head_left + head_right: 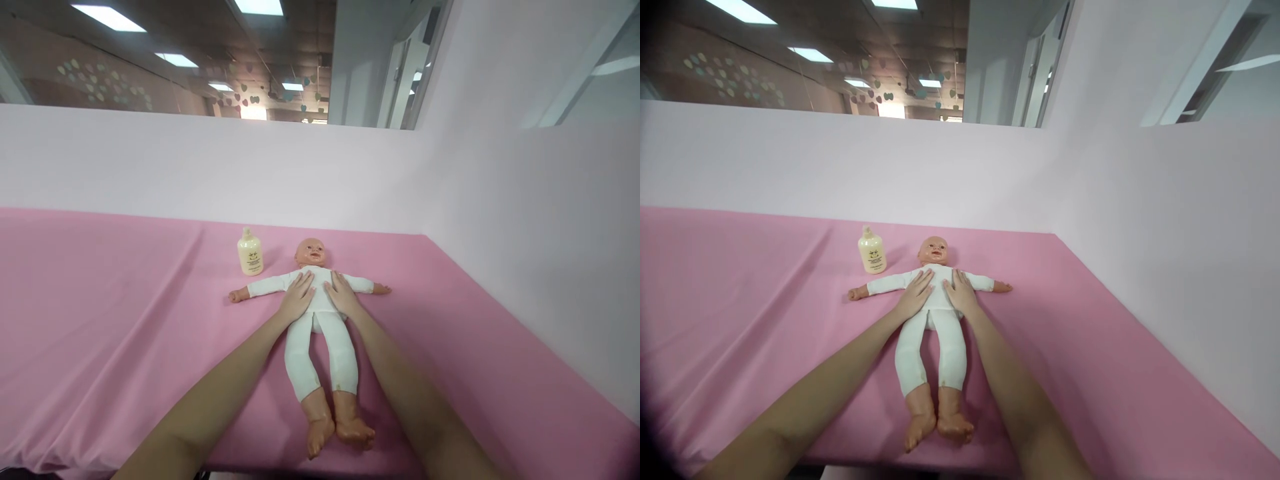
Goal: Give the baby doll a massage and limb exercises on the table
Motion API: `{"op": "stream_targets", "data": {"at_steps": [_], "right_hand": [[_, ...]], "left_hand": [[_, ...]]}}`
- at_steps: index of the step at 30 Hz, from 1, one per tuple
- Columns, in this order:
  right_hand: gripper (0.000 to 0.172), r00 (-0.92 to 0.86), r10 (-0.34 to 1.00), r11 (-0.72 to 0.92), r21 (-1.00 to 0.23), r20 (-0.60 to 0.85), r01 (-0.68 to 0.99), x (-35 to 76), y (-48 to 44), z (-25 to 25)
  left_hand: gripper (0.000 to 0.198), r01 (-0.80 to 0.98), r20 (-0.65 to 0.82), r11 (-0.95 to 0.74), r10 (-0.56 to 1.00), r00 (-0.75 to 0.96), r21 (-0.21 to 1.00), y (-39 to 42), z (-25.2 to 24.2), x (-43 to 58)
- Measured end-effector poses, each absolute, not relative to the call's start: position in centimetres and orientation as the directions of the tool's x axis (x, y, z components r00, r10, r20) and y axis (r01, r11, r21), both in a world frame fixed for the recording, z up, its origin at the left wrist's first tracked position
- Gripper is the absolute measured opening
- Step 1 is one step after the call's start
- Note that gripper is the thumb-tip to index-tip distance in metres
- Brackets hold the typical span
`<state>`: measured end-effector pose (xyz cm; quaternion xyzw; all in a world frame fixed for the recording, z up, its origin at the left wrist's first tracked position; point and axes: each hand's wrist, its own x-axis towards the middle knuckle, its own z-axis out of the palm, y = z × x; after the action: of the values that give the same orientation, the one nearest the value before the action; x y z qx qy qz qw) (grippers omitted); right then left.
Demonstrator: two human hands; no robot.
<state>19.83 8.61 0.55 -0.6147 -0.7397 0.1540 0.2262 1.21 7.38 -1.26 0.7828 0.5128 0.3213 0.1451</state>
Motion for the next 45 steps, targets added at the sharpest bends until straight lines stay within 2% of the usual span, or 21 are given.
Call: {"op": "stream_targets", "data": {"at_steps": [6,10,15,18,22,26,29,32,36,40,45], "right_hand": [[0.060,-0.019,0.972,0.104,-0.358,0.235,0.928,21.7,8.9,-0.1],[0.055,0.064,0.941,0.029,-0.267,0.331,0.963,23.5,8.8,-0.2],[0.057,0.233,0.889,-0.141,-0.248,0.395,0.958,24.6,8.3,-0.1],[0.056,0.247,0.877,-0.150,-0.254,0.412,0.956,24.3,8.2,0.2],[0.047,0.042,0.920,0.103,-0.342,0.390,0.934,23.2,8.6,0.8],[0.047,-0.164,0.920,0.304,-0.385,0.356,0.872,22.1,8.8,1.8],[0.054,-0.253,0.925,0.349,-0.374,0.283,0.859,20.8,8.1,2.3],[0.065,-0.299,0.928,0.357,-0.303,0.220,0.884,18.9,6.7,2.6],[0.064,-0.483,0.858,0.512,-0.226,0.174,0.829,16.4,4.6,3.3],[0.072,-0.574,0.802,0.597,-0.185,0.167,0.780,14.3,2.4,3.5],[0.064,-0.567,0.798,0.601,-0.195,0.205,0.775,13.1,1.2,3.0]], "left_hand": [[0.062,0.779,0.258,-0.262,0.957,0.133,0.570,7.9,-1.5,-0.3],[0.062,0.825,0.246,-0.189,0.967,0.063,0.532,7.8,-1.3,-0.8],[0.062,0.884,0.246,-0.067,0.968,-0.055,0.463,7.5,-1.0,-1.0],[0.063,0.894,0.232,-0.062,0.971,-0.048,0.443,7.3,-1.1,-0.9],[0.068,0.893,0.220,-0.129,0.975,0.035,0.432,7.3,-1.4,-0.5],[0.069,0.896,0.217,-0.140,0.975,0.051,0.422,7.4,-1.7,-0.3],[0.068,0.901,0.221,-0.135,0.974,0.045,0.412,7.3,-1.8,-0.2],[0.066,0.907,0.231,-0.137,0.972,0.045,0.399,7.3,-1.9,-0.1],[0.060,0.909,0.235,-0.152,0.970,0.062,0.387,7.4,-2.1,-0.2],[0.058,0.906,0.204,-0.157,0.976,0.080,0.393,7.7,-2.3,-0.6],[0.060,0.914,0.206,-0.171,0.973,0.099,0.367,7.9,-2.3,-0.7]]}}
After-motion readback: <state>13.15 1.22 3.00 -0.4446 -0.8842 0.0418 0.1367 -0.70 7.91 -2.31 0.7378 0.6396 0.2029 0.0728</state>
